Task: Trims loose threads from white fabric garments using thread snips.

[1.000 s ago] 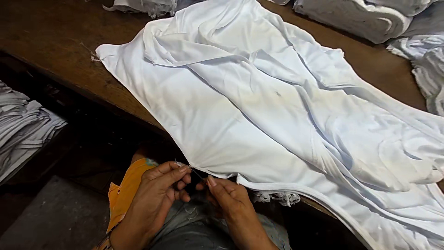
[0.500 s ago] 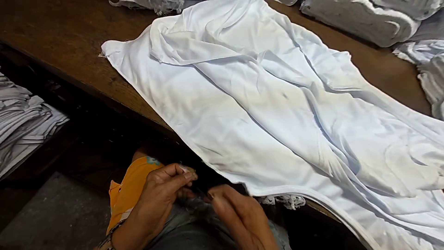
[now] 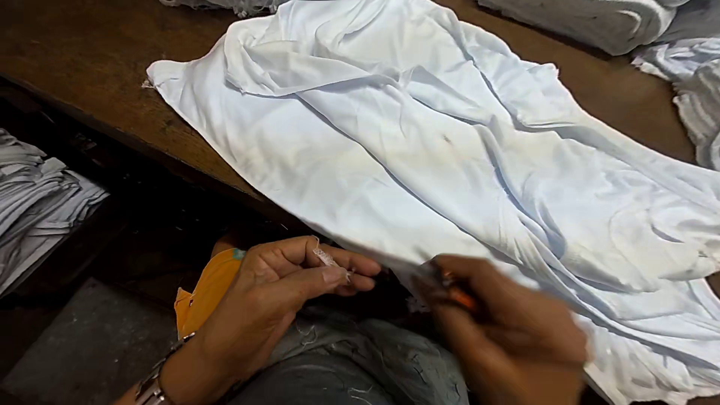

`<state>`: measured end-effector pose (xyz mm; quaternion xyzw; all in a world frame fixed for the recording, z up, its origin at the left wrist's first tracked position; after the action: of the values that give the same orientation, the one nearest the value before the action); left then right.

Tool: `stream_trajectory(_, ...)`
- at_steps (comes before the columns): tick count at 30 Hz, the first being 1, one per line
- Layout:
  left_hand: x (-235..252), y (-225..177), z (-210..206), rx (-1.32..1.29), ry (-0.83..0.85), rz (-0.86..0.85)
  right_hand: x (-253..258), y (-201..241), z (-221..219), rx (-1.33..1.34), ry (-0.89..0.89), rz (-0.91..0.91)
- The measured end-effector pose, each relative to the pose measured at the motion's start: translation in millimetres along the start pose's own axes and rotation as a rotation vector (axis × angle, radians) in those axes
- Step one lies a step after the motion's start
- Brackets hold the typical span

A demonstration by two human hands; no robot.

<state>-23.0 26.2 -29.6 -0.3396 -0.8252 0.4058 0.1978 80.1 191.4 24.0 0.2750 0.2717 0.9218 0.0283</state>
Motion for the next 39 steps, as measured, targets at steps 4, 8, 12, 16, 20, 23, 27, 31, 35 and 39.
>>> stream_trajectory(4, -2, 5, 17, 0.054, -0.094, 0.068, 61, -44, 76, -0.006, -0.112, -0.117)
stream_trajectory(8, -10, 31, 41, 0.204, -0.153, 0.177, 117, -101, 88, -0.399, -0.14, -0.235)
stream_trajectory(12, -19, 61, 57, 0.43, -0.158, 0.244, 96, -131, 47, -0.521, 0.048, -0.413)
stream_trajectory(16, -26, 91, 35, 0.328, -0.093, 0.33, 47, -91, 64, -0.309, -0.053, -0.255)
stream_trajectory(20, -12, 108, -1, 0.061, -0.042, 0.476, -9, -63, 51, 0.182, 0.171, -0.319)
stream_trajectory(23, 0, 115, -21, -0.03, -0.035, 0.54, -47, -55, 32, 0.395, 0.282, -0.427)
stream_trajectory(27, 8, 111, -40, 0.321, 0.152, 0.395, -63, -53, 29, 0.294, 0.203, -0.4)
stream_trajectory(31, -1, 112, -25, 0.756, 0.267, 0.232, -39, -38, 18, -0.099, 0.058, -0.118)
stream_trajectory(35, -4, 91, -7, 0.542, 0.087, 0.18, 0, -26, -7, -0.293, 0.052, 0.023)
stream_trajectory(39, 2, 69, -4, 0.168, -0.092, 0.291, 14, -30, 5, -0.005, 0.082, -0.036)
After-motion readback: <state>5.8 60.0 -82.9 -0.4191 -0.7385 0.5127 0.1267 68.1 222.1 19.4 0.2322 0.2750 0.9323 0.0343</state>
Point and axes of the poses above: each hand's wrist, its own x-axis towards the middle knuckle, its own z-axis out of the back of the hand, y = z × x, the point moved 10 cm from there along x, towards the middle knuckle, and after that the axes turned 6 degrees about -x, right-handed, at the moved point
